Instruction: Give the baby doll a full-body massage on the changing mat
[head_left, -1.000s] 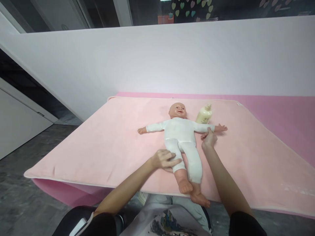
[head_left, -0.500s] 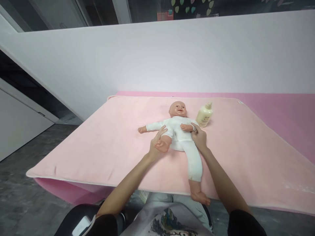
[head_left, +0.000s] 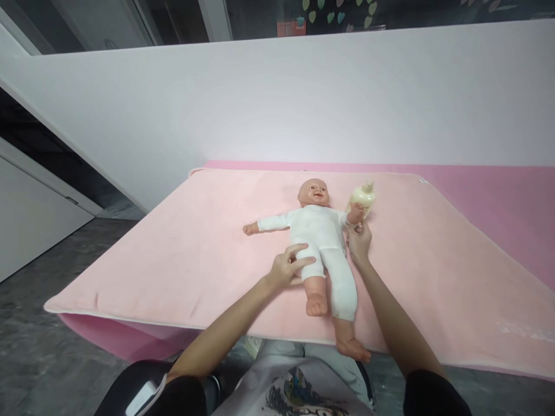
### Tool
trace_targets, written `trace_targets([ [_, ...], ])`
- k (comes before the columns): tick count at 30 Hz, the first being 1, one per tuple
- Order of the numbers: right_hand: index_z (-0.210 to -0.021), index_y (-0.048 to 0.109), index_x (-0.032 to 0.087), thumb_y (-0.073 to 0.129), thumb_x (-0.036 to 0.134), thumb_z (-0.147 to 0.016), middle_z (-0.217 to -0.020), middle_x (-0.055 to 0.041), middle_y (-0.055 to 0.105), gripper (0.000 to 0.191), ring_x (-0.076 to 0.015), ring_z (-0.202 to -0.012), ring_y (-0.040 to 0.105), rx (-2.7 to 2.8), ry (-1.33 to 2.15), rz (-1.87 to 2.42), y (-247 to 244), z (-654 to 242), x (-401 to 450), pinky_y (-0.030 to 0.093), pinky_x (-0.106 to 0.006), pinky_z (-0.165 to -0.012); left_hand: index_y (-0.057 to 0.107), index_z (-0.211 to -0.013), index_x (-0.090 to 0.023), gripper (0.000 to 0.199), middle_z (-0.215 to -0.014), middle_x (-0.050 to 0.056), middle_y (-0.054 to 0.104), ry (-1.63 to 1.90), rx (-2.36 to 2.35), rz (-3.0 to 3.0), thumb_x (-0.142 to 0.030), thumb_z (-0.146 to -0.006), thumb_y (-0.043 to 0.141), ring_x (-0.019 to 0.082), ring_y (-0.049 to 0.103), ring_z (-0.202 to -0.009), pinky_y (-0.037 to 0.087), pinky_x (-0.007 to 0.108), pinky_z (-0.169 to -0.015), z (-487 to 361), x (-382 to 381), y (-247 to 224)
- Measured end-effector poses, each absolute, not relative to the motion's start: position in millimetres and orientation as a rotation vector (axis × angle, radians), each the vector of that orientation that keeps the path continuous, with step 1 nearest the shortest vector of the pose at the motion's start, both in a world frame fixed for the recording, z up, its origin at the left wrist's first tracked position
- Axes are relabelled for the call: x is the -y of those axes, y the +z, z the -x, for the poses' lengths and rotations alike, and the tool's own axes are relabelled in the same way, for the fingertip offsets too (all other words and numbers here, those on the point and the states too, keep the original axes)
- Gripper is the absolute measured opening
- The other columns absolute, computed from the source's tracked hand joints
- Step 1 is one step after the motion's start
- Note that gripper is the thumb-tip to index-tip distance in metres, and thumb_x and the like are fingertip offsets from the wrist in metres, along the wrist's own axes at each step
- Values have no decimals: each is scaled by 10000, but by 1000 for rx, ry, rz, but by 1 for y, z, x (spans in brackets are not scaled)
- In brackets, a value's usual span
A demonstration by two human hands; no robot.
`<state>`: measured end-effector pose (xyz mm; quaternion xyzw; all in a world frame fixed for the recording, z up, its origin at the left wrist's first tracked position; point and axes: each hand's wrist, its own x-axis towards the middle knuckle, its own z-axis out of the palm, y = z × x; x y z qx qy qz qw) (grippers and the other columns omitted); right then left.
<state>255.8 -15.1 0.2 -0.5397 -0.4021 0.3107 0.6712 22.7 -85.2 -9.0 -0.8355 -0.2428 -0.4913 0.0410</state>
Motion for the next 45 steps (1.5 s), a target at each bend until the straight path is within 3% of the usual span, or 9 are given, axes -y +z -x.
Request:
trace_targets([
  [7, -740, 408, 208, 586, 305, -771, -435, 119, 347, 204, -61, -330, 321, 396, 872, 1184, 8, -270, 8, 274, -170, -319, 615, -1134, -212, 491, -984, 92, 679, -1212, 369, 2553, -579, -837, 477, 91, 578, -578, 470, 205, -491, -32, 98, -3],
  [13, -747, 425, 185, 479, 144, -860, -501, 105, 327, 132, -37, -382, 320, 110, 1202, 1082, 16, -292, 2, 319, -133, -366, 670, -1012, -218, 502, -792, 52, 677, -1013, 194, 2698, -630, -802, 474, 100, 554, -500, 370, 230, -410, -25, 96, 1],
  [19, -746, 443, 177, 457, 85, -845, -554, 80, 379, 136, -37, -426, 379, 104, 1308, 981, 17, -299, 14, 375, -118, -403, 607, -646, -179, 450, -488, -6, 474, -1304, 853, 2884, -501, -885, 403, 98, 422, -428, 294, 252, -441, -22, 93, 3],
  [26, -785, 556, 131, 522, 93, -758, -645, 2, 530, 58, -88, -565, 538, 253, 1422, 1126, 19, -295, 63, 517, -200, -578, 577, -725, -158, 263, -639, 17, 582, -2150, 2420, 2392, -408, -799, 546, 122, 540, -549, 442, 258, -561, -17, 55, 3],
  [30, -1061, 612, 159, 635, 276, -749, -929, -58, 643, 334, -179, -897, 621, 705, 1277, 1305, 20, -272, 132, 516, -306, -847, 576, -944, -154, 302, -895, 115, 648, -2859, 2974, 1847, -390, -756, 583, 192, 646, -637, 550, 375, -615, -2, 40, 5],
  [32, -1190, 572, 183, 618, 433, -779, -1169, -100, 611, 483, -252, -1081, 571, 1027, 1102, 1478, 15, -259, 176, 484, -384, -910, 587, -948, -157, 278, -945, 136, 646, -3104, 2984, 1628, -365, -764, 587, 219, 669, -743, 571, 396, -695, 4, 36, 5],
  [37, -1299, 488, 174, 579, 571, -770, -1203, -153, 605, 668, -377, -1116, 536, 1601, 395, 1720, -12, -233, 262, 294, -619, -1024, 580, -891, -154, 121, -919, 106, 651, -3477, 2590, 1064, -240, -838, 513, 188, 650, -914, 547, 327, -852, 3, 8, 5],
  [42, -1290, 467, 228, 525, 516, -830, -1073, -109, 662, 545, -298, -933, 638, 1593, 289, 1769, -10, -230, 278, 528, -409, -740, 426, -1214, -178, 373, -1153, 104, 593, -3350, 2224, 878, -164, -848, 495, 155, 604, -1049, 511, 297, -899, -11, -29, -2],
  [45, -1269, 470, 212, 538, 452, -835, -1010, -106, 670, 500, -267, -843, 656, 1506, 146, 1749, 22, -235, 267, 518, -325, -594, 272, -1372, -232, 610, -1281, 102, 521, -3119, 2017, 1045, -173, -829, 543, 150, 560, -1133, 477, 281, -935, -20, -32, -10],
])
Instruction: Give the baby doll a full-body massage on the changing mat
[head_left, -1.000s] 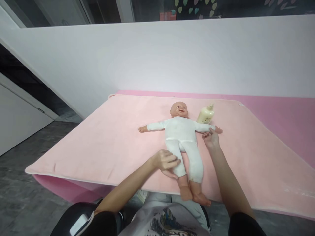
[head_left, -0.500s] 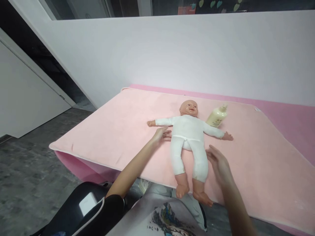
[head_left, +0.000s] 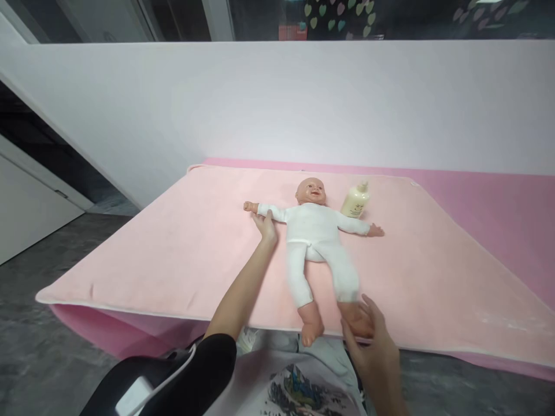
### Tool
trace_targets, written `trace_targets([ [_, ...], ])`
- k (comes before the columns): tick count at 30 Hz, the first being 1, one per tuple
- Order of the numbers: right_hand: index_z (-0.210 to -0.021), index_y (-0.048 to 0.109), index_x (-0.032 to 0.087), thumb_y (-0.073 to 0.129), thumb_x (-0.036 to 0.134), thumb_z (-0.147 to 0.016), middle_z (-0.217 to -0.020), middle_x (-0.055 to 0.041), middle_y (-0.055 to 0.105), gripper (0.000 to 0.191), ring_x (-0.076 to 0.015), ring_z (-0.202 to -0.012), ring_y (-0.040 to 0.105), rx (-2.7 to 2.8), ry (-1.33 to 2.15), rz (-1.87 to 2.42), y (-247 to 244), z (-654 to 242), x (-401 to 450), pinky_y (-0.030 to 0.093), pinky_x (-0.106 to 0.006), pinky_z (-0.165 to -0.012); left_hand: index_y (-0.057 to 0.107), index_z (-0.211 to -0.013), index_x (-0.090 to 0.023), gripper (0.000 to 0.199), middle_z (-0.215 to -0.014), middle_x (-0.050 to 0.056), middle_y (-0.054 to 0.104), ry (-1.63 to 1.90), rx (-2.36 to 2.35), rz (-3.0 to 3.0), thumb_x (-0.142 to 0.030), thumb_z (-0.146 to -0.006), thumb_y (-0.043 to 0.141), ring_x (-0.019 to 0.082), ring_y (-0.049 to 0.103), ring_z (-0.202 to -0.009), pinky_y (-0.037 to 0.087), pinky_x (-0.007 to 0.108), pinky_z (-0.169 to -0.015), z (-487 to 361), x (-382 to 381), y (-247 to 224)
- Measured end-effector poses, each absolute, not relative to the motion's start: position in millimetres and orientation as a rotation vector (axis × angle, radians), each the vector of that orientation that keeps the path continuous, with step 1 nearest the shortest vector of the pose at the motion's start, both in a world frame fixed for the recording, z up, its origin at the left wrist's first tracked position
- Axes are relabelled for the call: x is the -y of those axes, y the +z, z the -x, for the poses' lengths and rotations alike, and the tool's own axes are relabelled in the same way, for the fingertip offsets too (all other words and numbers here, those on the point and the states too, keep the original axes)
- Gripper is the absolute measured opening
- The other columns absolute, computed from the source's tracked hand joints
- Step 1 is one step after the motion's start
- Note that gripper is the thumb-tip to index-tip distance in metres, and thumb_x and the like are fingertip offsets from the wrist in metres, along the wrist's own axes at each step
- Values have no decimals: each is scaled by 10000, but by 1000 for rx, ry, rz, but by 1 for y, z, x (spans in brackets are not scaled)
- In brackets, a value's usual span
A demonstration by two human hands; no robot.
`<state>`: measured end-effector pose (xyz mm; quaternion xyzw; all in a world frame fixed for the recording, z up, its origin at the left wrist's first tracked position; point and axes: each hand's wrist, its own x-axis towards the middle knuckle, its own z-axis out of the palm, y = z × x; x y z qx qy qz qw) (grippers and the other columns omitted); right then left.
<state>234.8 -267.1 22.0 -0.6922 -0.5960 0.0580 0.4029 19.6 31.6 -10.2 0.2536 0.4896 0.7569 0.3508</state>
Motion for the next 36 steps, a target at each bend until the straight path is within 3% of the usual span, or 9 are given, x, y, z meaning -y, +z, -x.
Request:
trace_targets([
  [3, -1166, 532, 201, 560, 321, -832, -1037, -119, 631, 356, -253, -924, 625, 1494, -101, 1570, 59, -234, 242, 517, -313, -673, 240, -1436, -254, 686, -1311, 103, 494, 2029, -1339, -984, -201, -828, 553, 171, 534, -1163, 459, 285, -944, -26, -22, -16],
  [5, -1071, 588, 208, 552, 235, -823, -1008, -106, 604, 252, -228, -930, 608, 1555, -213, 1418, 73, -230, 213, 508, -293, -705, 351, -1413, -257, 614, -1275, 99, 514, 1970, -1398, -1287, -180, -828, 524, 193, 524, -1151, 456, 307, -937, -30, -14, -16],
  [10, -952, 658, 233, 518, 175, -791, -982, -64, 534, 221, -161, -771, 569, 1827, 43, 1441, 65, -210, 127, 466, -249, -614, 647, -1168, -287, 482, -1158, 73, 570, 1613, -1375, -2039, -65, -792, 443, 219, 491, -1124, 384, 404, -1004, -36, -2, -12],
  [15, -933, 649, 231, 507, 173, -793, -962, -45, 541, 207, -141, -769, 563, 1922, -46, 1432, 75, -201, 128, 381, -206, -543, 595, -1243, -265, 527, -1129, 77, 555, 1710, -1463, -1800, -67, -775, 455, 207, 506, -1089, 427, 363, -957, -34, -7, -15],
  [19, -871, 647, 229, 499, 166, -796, -873, -26, 589, 178, -109, -640, 541, 1996, -284, 1395, 88, -209, 192, 316, -207, -501, 439, -1377, -243, 600, -1144, 79, 554, 1883, -1484, -1218, -178, -790, 546, 186, 570, -1013, 475, 300, -874, -27, -17, -17],
  [24, -794, 619, 210, 444, 176, -814, -767, -20, 574, 179, -94, -492, 467, 2175, -208, 1466, 66, -220, 240, 236, -218, -420, 353, -1416, -256, 633, -1147, 71, 590, 1991, -1393, -932, -238, -821, 568, 165, 591, -994, 476, 262, -858, -20, -21, -13],
  [27, -814, 626, 217, 439, 193, -818, -786, -23, 577, 189, -93, -480, 466, 2175, -168, 1489, 71, -223, 239, 232, -211, -396, 422, -1386, -238, 616, -1156, 84, 561, 1946, -1421, -1043, -204, -792, 579, 177, 584, -998, 482, 270, -847, -22, -20, -14],
  [31, -911, 661, 238, 516, 205, -790, -888, -37, 605, 191, -107, -610, 562, 1982, -263, 1394, 95, -226, 205, 332, -191, -454, 586, -1254, -239, 521, -1101, 72, 553, 1821, -1413, -1453, -100, -758, 509, 198, 556, -1038, 480, 312, -880, -27, -15, -17],
  [36, -819, 676, 236, 543, 215, -755, -951, -42, 584, 149, -148, -733, 584, 1857, -42, 1435, 80, -218, 130, 401, -224, -551, 722, -1009, -282, 519, -1086, 50, 581, 1640, -1371, -1914, 8, -703, 418, 202, 510, -1073, 424, 398, -981, -33, -6, -16],
])
